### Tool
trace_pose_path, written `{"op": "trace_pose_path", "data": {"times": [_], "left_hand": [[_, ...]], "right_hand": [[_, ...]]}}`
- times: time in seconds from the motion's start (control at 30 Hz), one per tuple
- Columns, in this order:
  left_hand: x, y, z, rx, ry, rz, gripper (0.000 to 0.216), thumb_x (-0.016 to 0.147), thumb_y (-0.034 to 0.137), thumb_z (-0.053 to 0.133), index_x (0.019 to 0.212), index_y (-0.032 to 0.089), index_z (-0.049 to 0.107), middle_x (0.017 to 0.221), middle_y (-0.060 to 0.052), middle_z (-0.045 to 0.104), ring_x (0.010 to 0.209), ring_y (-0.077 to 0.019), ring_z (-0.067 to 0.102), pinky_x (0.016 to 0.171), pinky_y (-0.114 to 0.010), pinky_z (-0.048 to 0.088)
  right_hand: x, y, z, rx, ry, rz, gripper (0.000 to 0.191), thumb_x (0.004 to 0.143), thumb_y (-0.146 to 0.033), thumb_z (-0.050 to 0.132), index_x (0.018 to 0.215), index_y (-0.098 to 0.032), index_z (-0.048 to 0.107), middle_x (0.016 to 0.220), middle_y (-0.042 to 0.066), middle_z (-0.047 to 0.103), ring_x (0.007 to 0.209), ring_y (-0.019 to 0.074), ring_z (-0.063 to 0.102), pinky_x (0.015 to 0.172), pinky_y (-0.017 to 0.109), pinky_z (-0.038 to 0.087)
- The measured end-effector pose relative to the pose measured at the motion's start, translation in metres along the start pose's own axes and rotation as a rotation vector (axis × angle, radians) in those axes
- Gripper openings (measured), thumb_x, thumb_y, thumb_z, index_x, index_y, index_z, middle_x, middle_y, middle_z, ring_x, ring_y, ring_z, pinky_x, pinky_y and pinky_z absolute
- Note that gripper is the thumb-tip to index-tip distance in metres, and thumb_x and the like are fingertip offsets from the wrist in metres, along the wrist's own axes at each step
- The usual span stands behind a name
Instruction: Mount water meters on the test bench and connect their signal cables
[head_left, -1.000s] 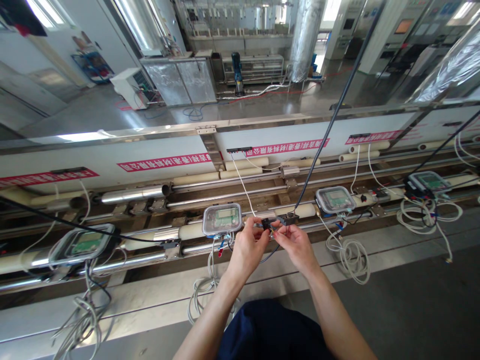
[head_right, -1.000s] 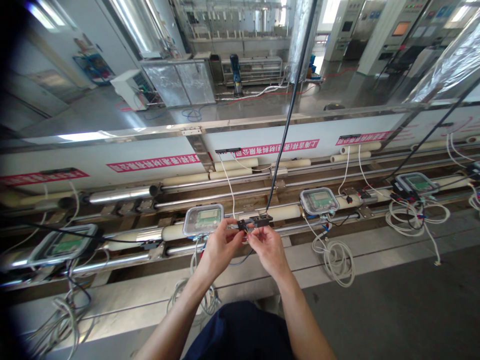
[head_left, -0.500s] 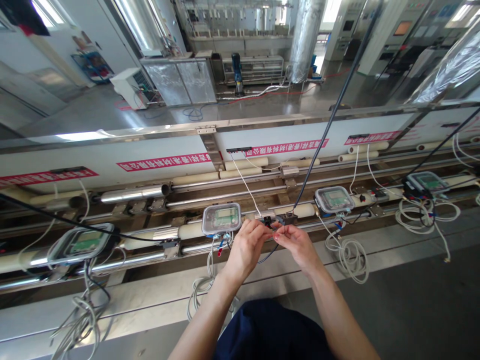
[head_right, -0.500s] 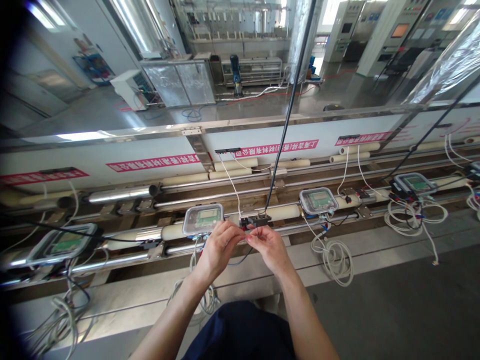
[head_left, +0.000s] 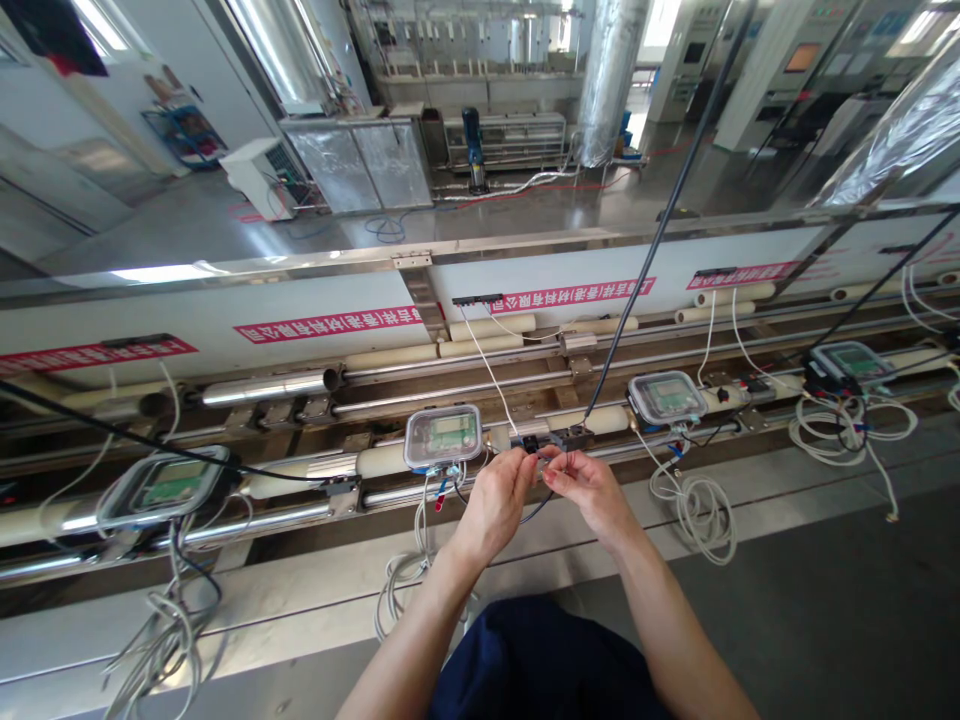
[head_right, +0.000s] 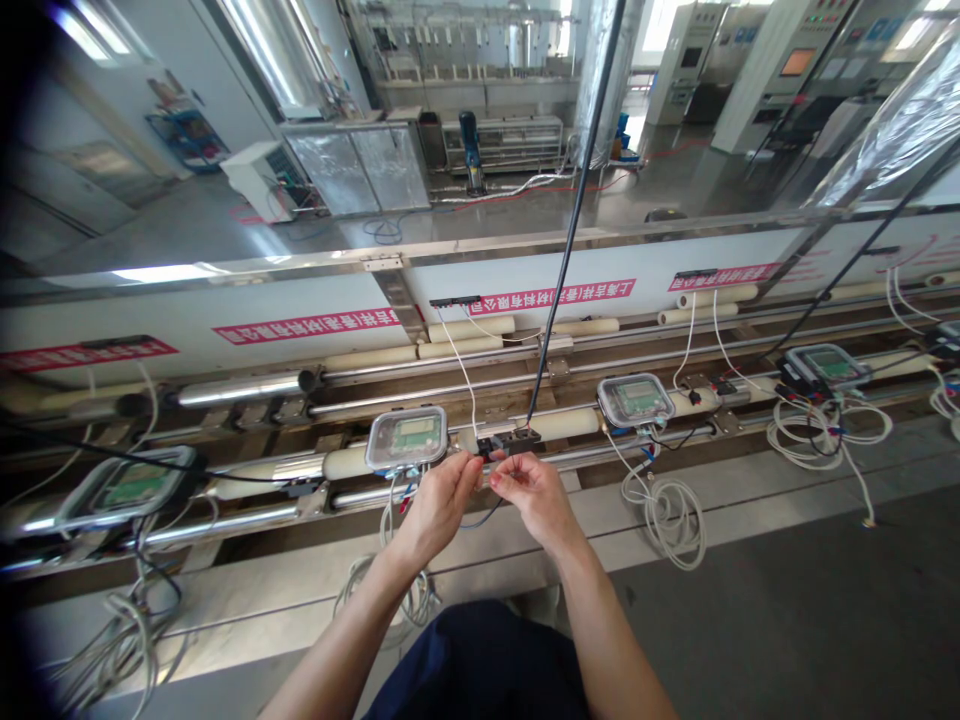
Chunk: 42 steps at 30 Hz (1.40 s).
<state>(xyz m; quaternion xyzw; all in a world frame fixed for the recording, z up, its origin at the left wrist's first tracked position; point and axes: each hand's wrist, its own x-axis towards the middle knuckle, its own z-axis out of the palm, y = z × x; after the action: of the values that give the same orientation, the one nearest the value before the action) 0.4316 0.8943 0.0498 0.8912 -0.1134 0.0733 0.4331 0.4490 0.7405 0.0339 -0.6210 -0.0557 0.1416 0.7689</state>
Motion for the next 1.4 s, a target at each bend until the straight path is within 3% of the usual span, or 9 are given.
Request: {"op": "trace_pose_path", "data": {"times": [0.13,0.27,0.5,0.87,1.0,1.1,1.2,1.3,1.4], "left_hand": [[-0.005,-0.008,-0.002,0.012,0.077,0.023,0.024,0.095,0.03,0.037,0.08,0.016,0.05,0.075,-0.002,0.055,0.069,-0.0135,0.051,0.066,-0.026,0.039],[-0.008,-0.015,-0.003,0.068,0.049,0.234,0.017,0.091,0.026,0.048,0.105,0.018,0.05,0.099,-0.006,0.056,0.087,-0.0162,0.052,0.079,-0.029,0.043],[-0.002,-0.012,-0.005,0.121,0.066,0.369,0.014,0.092,0.018,0.043,0.084,0.016,0.054,0.082,-0.005,0.057,0.078,-0.016,0.049,0.073,-0.029,0.041],[-0.004,-0.007,0.004,-0.001,0.026,0.088,0.028,0.094,0.028,0.034,0.07,0.017,0.043,0.069,-0.001,0.047,0.063,-0.0126,0.044,0.06,-0.024,0.034],[-0.001,-0.005,0.003,-0.141,-0.012,-0.106,0.038,0.093,0.037,0.034,0.062,0.017,0.042,0.054,0.003,0.044,0.05,-0.0098,0.04,0.052,-0.022,0.031],[0.003,-0.015,0.007,-0.289,0.115,-0.282,0.043,0.092,0.044,0.032,0.061,0.017,0.043,0.05,0.004,0.043,0.046,-0.0096,0.04,0.048,-0.021,0.032],[0.006,-0.031,0.013,-0.354,0.202,-0.324,0.032,0.092,0.043,0.035,0.079,0.017,0.049,0.067,0.0,0.057,0.06,-0.0126,0.054,0.056,-0.022,0.042],[0.008,-0.042,0.019,-0.387,0.06,-0.267,0.025,0.09,0.034,0.042,0.107,0.017,0.047,0.091,-0.006,0.064,0.086,-0.0166,0.061,0.077,-0.03,0.048],[0.011,-0.043,0.023,-0.482,-0.095,-0.185,0.039,0.087,0.027,0.046,0.124,0.016,0.04,0.101,-0.009,0.064,0.092,-0.0175,0.061,0.083,-0.033,0.047]], "right_hand": [[0.0,0.001,-0.002,0.0,0.026,0.024,0.025,0.064,-0.041,0.075,0.068,-0.019,0.063,0.098,0.006,0.066,0.112,0.0255,0.052,0.092,0.036,0.038],[0.001,0.003,-0.003,0.02,0.03,0.036,0.025,0.063,-0.04,0.075,0.068,-0.019,0.063,0.099,0.006,0.066,0.11,0.0255,0.053,0.092,0.036,0.038],[0.002,0.007,-0.004,-0.016,0.017,-0.032,0.019,0.069,-0.037,0.071,0.071,-0.02,0.064,0.095,0.005,0.065,0.11,0.0233,0.052,0.094,0.036,0.037],[0.003,0.01,-0.002,-0.037,0.03,-0.011,0.02,0.067,-0.038,0.073,0.071,-0.02,0.066,0.098,0.006,0.066,0.109,0.0235,0.053,0.092,0.035,0.04],[0.004,0.009,-0.001,-0.064,0.009,-0.016,0.023,0.067,-0.041,0.072,0.071,-0.02,0.066,0.099,0.007,0.066,0.111,0.0239,0.053,0.094,0.036,0.039],[0.003,0.008,0.0,-0.061,0.028,-0.006,0.024,0.066,-0.042,0.073,0.071,-0.02,0.065,0.099,0.007,0.067,0.114,0.0239,0.051,0.096,0.038,0.037],[0.002,0.006,0.002,-0.044,0.06,0.01,0.025,0.064,-0.042,0.074,0.07,-0.02,0.064,0.099,0.007,0.067,0.115,0.0244,0.051,0.098,0.04,0.036],[0.003,0.005,0.003,-0.023,0.066,0.016,0.025,0.064,-0.042,0.074,0.07,-0.02,0.063,0.099,0.006,0.067,0.115,0.0243,0.051,0.099,0.04,0.036],[0.004,0.005,0.002,-0.004,0.048,0.02,0.025,0.065,-0.042,0.074,0.071,-0.02,0.062,0.1,0.006,0.067,0.115,0.024,0.051,0.099,0.04,0.036]]}}
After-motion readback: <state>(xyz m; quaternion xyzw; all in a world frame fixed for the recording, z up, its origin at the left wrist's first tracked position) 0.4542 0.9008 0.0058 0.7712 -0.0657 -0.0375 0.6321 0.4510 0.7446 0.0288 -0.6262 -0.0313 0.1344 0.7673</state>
